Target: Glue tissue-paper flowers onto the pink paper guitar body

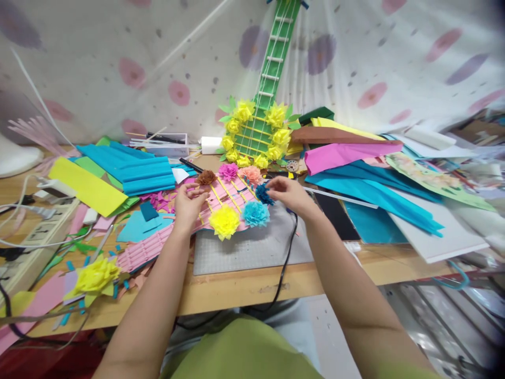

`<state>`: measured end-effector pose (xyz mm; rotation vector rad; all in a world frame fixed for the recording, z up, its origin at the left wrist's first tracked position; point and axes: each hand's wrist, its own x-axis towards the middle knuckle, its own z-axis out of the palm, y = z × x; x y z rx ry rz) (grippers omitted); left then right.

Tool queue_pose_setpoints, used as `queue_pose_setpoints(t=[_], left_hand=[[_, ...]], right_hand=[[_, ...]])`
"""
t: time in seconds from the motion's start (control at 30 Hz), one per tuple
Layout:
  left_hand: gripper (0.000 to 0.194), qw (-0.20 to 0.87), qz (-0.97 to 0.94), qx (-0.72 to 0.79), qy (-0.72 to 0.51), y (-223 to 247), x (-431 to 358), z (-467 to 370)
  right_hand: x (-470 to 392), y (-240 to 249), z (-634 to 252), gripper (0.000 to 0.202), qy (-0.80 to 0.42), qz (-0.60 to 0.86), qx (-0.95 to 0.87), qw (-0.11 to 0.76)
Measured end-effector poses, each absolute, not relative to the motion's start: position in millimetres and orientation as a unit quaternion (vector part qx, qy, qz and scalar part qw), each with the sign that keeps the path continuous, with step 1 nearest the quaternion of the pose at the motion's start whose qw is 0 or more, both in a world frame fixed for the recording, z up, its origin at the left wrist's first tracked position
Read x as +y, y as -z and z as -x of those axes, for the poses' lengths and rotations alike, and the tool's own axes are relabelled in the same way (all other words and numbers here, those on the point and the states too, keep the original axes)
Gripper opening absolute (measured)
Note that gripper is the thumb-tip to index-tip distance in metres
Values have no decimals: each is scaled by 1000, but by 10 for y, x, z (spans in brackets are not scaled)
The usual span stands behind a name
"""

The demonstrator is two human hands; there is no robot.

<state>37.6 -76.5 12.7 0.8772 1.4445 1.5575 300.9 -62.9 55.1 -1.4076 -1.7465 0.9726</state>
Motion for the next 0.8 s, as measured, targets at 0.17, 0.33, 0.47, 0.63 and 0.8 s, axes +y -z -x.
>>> queue_pose_setpoints(t=[0.17,0.33,0.47,0.63,0.8], left_hand=[[43,431,-345,562,-616,-186,-794,-465],[45,459,-339,555,-605,-253,-839,-608],[49,478,-330,547,-603,-256,-886,-628],[49,461,-320,575,-595,-240,-934,-521],[44,460,-315,575,-599,-223,-941,-442]], right_hand=[[-872,-390,-3612,31,-366,648,-637,198],[-657,-139,-3719,42,-160,738,-611,238],[-451,3,-3539,43,-211,711,-626,241],[-331,134,-3503,42,-250,731,-558,303],[-261,-85,-3633,49,-353,606,-481,527]])
